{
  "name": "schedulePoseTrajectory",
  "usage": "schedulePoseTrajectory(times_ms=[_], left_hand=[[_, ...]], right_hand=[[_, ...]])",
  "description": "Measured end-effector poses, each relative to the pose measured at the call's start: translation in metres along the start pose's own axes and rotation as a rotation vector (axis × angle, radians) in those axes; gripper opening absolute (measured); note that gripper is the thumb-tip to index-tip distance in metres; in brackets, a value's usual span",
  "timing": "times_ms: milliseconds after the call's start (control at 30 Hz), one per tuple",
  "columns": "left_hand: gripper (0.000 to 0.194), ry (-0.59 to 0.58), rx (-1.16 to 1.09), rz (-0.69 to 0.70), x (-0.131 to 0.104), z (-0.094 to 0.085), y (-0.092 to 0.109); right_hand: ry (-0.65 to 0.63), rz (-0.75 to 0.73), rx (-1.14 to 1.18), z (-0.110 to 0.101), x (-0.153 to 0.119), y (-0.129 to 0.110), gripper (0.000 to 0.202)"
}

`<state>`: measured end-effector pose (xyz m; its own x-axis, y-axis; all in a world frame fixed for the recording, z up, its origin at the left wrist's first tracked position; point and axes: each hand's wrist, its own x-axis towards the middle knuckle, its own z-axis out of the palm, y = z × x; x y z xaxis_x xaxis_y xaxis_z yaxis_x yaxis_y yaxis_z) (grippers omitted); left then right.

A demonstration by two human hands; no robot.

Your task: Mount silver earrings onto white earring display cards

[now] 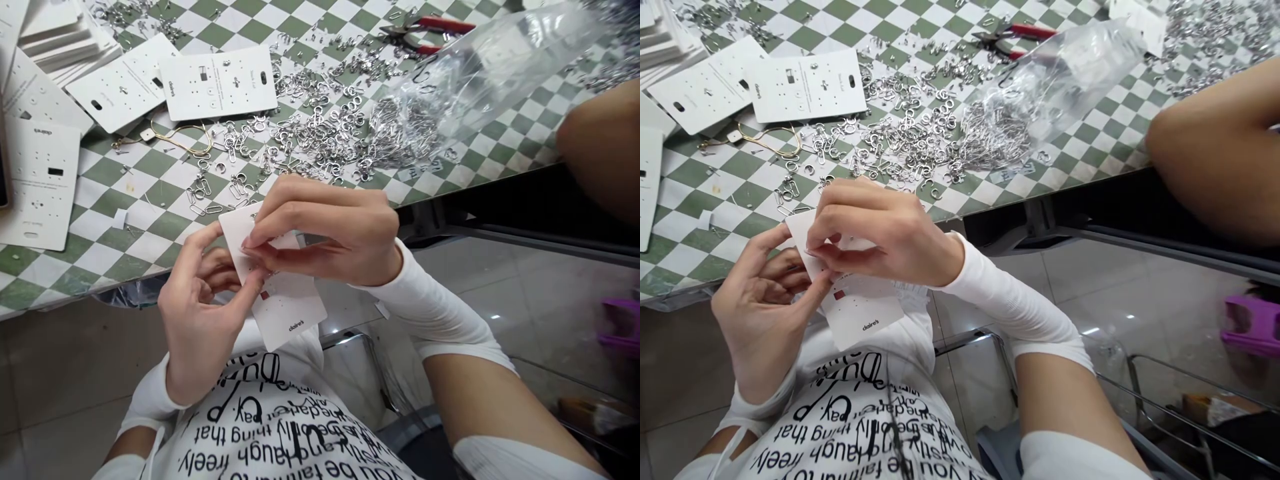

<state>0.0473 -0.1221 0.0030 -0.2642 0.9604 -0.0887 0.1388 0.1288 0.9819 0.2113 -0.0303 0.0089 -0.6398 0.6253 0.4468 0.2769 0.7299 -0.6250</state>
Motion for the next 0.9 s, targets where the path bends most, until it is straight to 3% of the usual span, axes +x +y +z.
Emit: schedulePoseTrajectory(times_ms=[200, 333, 400, 533, 633, 767, 900], left_hand=[[0.045, -0.014, -0.059, 0.0, 0.001, 0.001, 0.0], [0.051, -0.004, -0.086, -0.023, 0.004, 0.001, -0.003], [0.05, -0.006, -0.086, -0.029, 0.005, 0.001, -0.004], [0.043, -0.016, -0.14, -0.055, 0.006, 0.003, -0.005], [0.038, -0.025, -0.171, -0.064, 0.006, 0.004, -0.005], [0.025, -0.004, -0.098, -0.041, 0.006, 0.005, -0.005], [0.021, 0.023, -0.053, -0.012, 0.006, 0.006, -0.006]], right_hand=[[0.005, -0.166, 0.0, -0.006, -0.005, 0.01, 0.013], [0.061, -0.175, 0.061, -0.005, -0.009, 0.013, 0.012], [0.134, -0.122, 0.094, -0.003, -0.009, 0.011, 0.01], [0.363, 0.204, 0.065, 0.003, -0.011, 0.004, 0.017], [0.342, 0.354, 0.135, 0.01, -0.017, 0.0, 0.027], [0.333, 0.436, 0.178, 0.017, -0.028, -0.005, 0.027], [0.383, 0.396, 0.149, 0.012, -0.031, -0.006, 0.024]])
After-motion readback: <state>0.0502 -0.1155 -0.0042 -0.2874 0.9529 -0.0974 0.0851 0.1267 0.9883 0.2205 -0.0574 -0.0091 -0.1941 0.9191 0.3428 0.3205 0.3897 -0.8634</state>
